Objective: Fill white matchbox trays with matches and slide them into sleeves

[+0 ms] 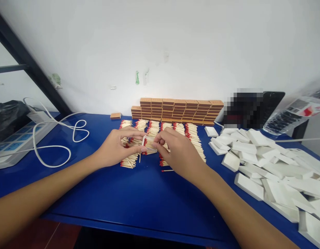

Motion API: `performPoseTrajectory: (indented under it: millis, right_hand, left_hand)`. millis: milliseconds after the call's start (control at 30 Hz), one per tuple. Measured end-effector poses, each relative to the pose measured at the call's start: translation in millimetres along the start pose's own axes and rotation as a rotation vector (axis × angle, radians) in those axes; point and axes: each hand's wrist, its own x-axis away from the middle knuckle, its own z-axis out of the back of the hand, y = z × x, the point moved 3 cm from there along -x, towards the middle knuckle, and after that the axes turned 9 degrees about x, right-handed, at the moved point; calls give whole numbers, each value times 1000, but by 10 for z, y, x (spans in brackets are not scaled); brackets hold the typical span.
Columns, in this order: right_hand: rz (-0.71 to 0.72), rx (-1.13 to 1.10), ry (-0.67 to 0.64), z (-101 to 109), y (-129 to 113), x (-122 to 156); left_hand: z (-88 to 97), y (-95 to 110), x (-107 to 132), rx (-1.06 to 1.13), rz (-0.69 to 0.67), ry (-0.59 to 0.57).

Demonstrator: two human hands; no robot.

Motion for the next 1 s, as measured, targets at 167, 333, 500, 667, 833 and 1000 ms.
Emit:
performPoseTrajectory:
  millis: [167,333,500,667,833,1000]
  right_hand:
    - [20,-1,61,36,-40,3]
    - [53,-11,-79,-52,-46,22]
    - [79,81,-265,-203,9,65]
    - [64,110,-319,-234,35,68]
    - [41,79,-350,-248,31,60]
    - [11,68,-367,-241,40,60]
  left_hand:
    - [44,-50,-41,-23,21,53]
    - [101,-137,-67,-76,36,133]
    - [100,-128,-58,-108,23,131]
    - [101,-125,-51,-107,-20,137]
    - [100,-132,-52,-127,-27,129]
    - [93,-135,-45,-128,-27,117]
